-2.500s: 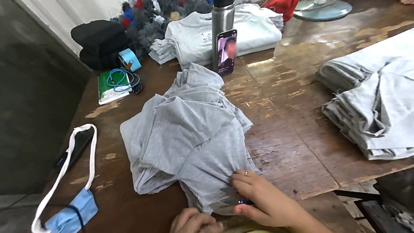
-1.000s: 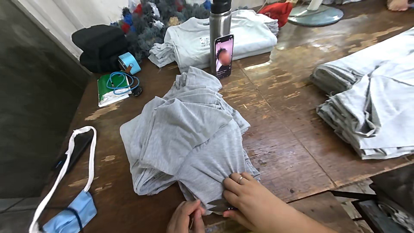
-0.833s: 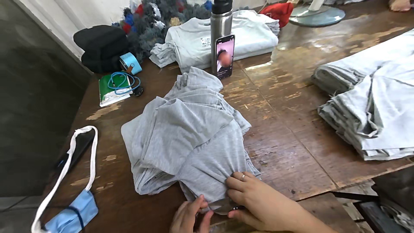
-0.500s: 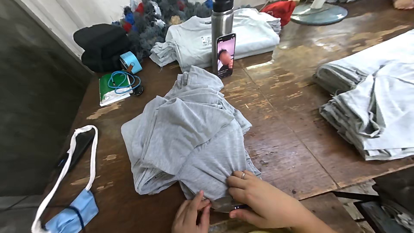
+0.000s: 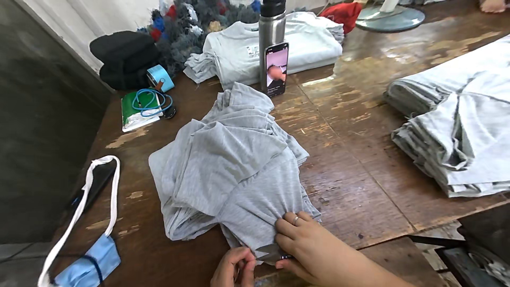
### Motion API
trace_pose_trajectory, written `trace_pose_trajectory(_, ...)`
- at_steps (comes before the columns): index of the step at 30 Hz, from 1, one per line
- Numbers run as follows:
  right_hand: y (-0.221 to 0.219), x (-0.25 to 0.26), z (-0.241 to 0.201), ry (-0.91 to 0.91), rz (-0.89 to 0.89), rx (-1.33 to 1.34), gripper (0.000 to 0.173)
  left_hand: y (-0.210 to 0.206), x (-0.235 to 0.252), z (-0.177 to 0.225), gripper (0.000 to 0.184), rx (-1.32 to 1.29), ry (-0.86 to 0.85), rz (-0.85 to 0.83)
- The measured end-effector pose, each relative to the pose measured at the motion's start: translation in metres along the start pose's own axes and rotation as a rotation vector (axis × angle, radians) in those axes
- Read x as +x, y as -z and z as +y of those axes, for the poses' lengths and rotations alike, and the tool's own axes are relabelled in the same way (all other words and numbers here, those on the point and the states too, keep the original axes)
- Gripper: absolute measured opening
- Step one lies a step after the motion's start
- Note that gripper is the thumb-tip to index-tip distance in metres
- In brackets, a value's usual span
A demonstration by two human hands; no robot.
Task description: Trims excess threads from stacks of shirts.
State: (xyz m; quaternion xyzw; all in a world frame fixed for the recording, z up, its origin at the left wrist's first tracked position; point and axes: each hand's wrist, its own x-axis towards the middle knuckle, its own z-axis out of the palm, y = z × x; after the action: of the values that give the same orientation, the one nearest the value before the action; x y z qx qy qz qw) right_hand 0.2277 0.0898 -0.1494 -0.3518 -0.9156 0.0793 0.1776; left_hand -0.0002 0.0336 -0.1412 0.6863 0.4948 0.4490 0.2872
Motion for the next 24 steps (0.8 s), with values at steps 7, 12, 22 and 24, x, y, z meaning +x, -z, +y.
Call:
trace_pose_trajectory(7, 0.005, 0.0, 0.003, 0.007, -0.059, 0.065, 0.048, -0.002, 0.002, -0.004, 0.018, 0.191, -0.092, 0.057)
trace_pose_trajectory(12, 0.011, -0.002, 0.015, 0.035, -0.088, 0.251, 0.049, -0.007, 0.003, -0.008, 0.028, 0.4, -0.103, 0.077)
trace_pose_trajectory(22, 0.003, -0.001, 0.001, -0.006, -0.03, 0.035, 0.047, -0.006, 0.002, -0.005, 0.022, 0.226, -0.036, 0.027)
trace_pose_trajectory(24, 0.002, 0.001, -0.002, -0.015, -0.026, -0.019, 0.047, -0.004, 0.002, -0.004, 0.022, 0.18, -0.019, 0.019)
